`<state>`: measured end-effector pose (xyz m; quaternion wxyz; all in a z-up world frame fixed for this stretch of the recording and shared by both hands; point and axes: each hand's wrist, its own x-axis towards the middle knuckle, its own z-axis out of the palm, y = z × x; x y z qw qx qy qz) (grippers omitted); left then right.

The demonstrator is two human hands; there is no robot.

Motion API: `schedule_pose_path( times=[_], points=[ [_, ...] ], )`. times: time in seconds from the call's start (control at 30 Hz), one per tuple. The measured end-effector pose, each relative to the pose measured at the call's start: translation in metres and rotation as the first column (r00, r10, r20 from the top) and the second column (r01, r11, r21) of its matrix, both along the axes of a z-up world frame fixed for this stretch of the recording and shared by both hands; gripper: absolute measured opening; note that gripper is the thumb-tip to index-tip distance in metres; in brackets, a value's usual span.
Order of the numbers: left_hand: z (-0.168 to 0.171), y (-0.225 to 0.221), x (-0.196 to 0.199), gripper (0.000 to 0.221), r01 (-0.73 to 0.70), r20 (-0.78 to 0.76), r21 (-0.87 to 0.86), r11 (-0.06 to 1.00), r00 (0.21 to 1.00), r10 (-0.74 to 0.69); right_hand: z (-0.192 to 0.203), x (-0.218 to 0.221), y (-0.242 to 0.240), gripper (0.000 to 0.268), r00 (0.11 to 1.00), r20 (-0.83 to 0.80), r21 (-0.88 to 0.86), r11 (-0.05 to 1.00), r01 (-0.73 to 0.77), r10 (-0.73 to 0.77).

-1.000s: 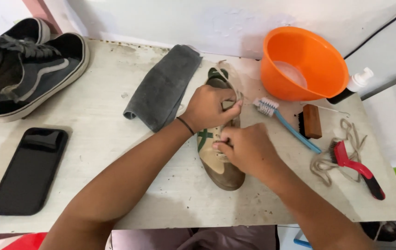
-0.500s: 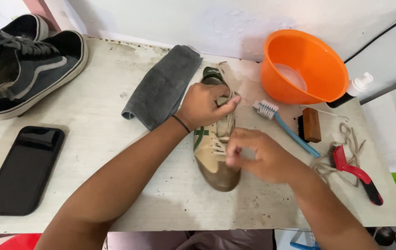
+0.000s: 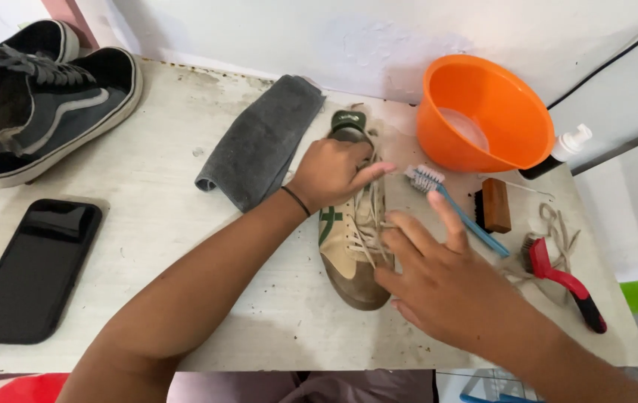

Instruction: Removing shoelaces from a sneaker by pulling them through the eyelets one by one.

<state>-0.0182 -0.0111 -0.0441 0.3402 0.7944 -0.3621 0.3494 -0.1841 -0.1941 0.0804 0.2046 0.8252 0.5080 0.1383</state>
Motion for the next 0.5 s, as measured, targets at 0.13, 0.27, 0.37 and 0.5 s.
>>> schedule_pose_path(
  times=[0.13,0.27,0.37,0.5],
  points=[
    [0.001,-0.007,-0.003,0.062,0.014,-0.032,0.057,0.998,0.999,-0.012,-0.008,0.024,-0.014,0.031,0.905,-0.416,-0.087,0.995,0.058,-0.089],
    [0.005,-0.01,-0.006,0.061,0.042,-0.07,0.01,0.999,0.997,-0.042,-0.006,0.025,-0.018,0.026,0.866,-0.495,0.115,0.993,-0.017,0.072],
    [0.009,-0.014,-0.013,0.062,0.054,-0.104,0.023,0.998,0.993,-0.051,-0.004,0.026,-0.014,0.021,0.825,-0.536,0.263,0.964,-0.041,0.181],
    [0.011,-0.011,-0.009,0.06,0.044,-0.083,0.001,0.999,0.996,-0.044,-0.018,0.03,-0.023,0.018,0.745,-0.635,0.426,0.897,0.115,0.205]
  ],
)
